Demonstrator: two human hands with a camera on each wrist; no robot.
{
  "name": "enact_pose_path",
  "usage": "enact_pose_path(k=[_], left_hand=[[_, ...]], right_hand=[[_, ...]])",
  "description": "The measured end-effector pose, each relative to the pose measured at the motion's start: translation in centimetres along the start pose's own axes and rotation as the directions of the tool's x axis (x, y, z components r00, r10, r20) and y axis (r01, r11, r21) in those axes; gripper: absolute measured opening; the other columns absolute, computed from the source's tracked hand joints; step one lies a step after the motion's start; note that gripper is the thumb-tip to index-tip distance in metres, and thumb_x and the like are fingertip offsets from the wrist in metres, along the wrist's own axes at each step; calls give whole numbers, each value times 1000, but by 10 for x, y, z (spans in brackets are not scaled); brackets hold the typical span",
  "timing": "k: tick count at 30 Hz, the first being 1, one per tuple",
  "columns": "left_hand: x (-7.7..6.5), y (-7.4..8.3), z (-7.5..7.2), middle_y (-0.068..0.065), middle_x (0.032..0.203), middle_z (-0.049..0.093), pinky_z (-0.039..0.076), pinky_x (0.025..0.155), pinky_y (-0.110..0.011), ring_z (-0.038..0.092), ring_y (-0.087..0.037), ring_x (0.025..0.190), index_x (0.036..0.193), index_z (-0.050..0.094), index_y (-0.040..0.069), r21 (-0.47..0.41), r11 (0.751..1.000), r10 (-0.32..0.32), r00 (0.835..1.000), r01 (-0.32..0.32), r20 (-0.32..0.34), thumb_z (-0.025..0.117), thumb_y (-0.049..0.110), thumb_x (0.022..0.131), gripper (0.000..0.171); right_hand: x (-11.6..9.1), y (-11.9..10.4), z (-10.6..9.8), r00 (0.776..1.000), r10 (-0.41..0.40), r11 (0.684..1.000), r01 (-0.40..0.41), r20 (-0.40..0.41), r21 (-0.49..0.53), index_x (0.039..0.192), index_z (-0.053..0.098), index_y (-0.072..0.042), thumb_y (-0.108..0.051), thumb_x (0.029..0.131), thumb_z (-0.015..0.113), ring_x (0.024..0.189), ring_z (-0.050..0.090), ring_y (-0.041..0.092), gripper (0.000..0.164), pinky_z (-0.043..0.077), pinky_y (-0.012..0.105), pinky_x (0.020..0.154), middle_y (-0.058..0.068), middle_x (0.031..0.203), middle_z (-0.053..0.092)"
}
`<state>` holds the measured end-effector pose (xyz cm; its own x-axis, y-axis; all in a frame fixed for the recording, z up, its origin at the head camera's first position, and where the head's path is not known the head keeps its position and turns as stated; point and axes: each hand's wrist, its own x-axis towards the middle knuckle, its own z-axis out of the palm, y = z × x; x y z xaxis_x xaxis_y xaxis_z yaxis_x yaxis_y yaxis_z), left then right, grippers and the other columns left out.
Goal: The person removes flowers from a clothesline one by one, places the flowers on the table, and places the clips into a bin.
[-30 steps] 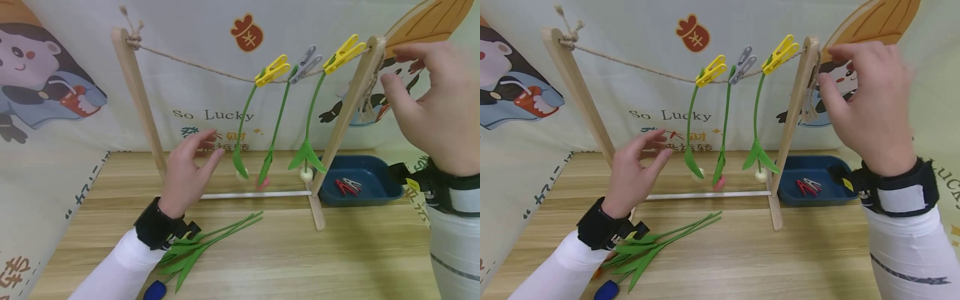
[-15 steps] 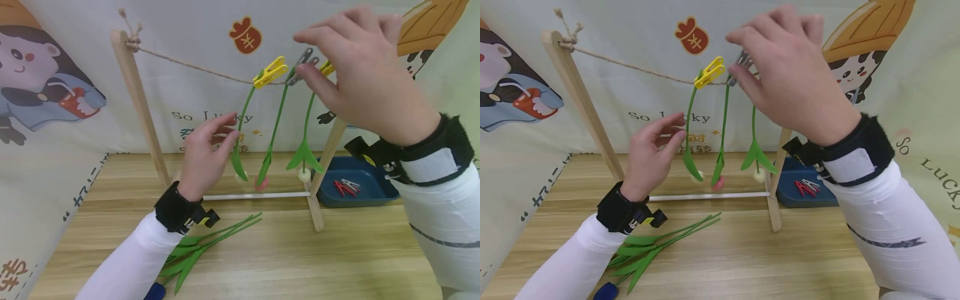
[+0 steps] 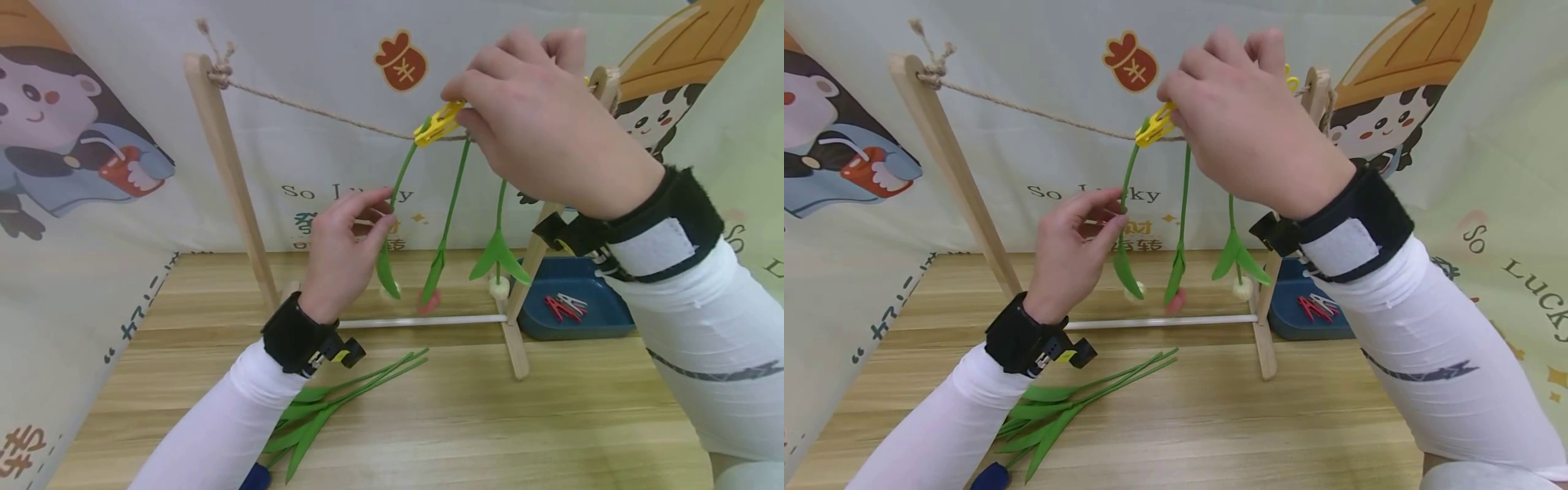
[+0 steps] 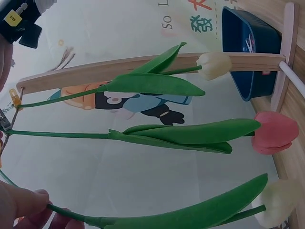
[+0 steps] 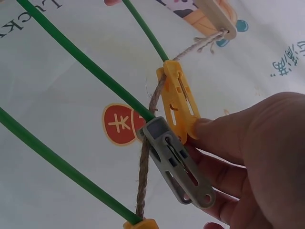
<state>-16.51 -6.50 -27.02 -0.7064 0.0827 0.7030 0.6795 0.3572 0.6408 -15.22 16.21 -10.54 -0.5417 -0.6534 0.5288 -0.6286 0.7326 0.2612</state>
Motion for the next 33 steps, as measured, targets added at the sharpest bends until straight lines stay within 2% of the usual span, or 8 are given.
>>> enact_pose_path(k=[4, 9, 20, 26, 28, 33], left_hand=[[-1, 0, 0, -12, 104, 72, 62, 78, -28, 71, -20, 91, 129, 72, -3, -6, 1000, 3, 1000, -3, 4, 74, -5, 97, 32], [0, 0, -1, -12, 102, 72, 62, 78, -28, 71, -20, 90, 128, 72, -3, 2, 1000, 13, 1000, -13, -5, 74, -5, 97, 31], [-5, 0, -8, -11, 102, 71, 61, 79, -29, 70, -19, 90, 128, 73, -2, 35, 998, 46, 999, -45, -19, 74, -5, 97, 31], [-13, 3, -18, -10, 102, 71, 60, 78, -27, 69, -17, 89, 127, 74, 0, 56, 997, 48, 999, -47, -14, 75, -4, 96, 31], [-16, 4, -21, -10, 102, 71, 61, 78, -28, 68, -17, 89, 127, 74, 0, 64, 997, 51, 999, -50, -12, 75, -6, 95, 32], [-25, 8, -28, -11, 102, 72, 61, 77, -31, 69, -18, 86, 123, 75, -2, 104, 990, 93, 996, -94, 11, 77, -9, 93, 30]], right_hand=[[0, 0, 0, 1000, 5, 1000, -5, 24, -19, 133, 69, 3, -8, 109, 58, 119, 43, 40, 28, 20, 62, 101, 21, 119, 65], [0, 0, 2, 1000, 3, 1000, -2, 13, -24, 128, 70, 4, -8, 109, 60, 119, 43, 41, 24, 18, 63, 102, 22, 116, 65], [-3, 5, 3, 989, -2, 999, -5, -151, -45, 127, 70, 5, -5, 108, 60, 120, 44, 43, 24, 17, 63, 103, 26, 121, 66], [-14, 7, 4, 966, 2, 1000, 3, -258, 21, 126, 69, 6, -5, 109, 58, 120, 43, 43, 23, 17, 64, 102, 24, 123, 65], [-19, 7, 4, 959, -19, 999, 27, -284, 26, 128, 67, 6, -5, 110, 56, 118, 41, 44, 24, 17, 65, 99, 24, 123, 64], [-32, 4, 3, 945, -48, 996, 68, -324, 52, 133, 65, 6, -7, 109, 58, 115, 40, 45, 28, 17, 63, 95, 25, 125, 62]])
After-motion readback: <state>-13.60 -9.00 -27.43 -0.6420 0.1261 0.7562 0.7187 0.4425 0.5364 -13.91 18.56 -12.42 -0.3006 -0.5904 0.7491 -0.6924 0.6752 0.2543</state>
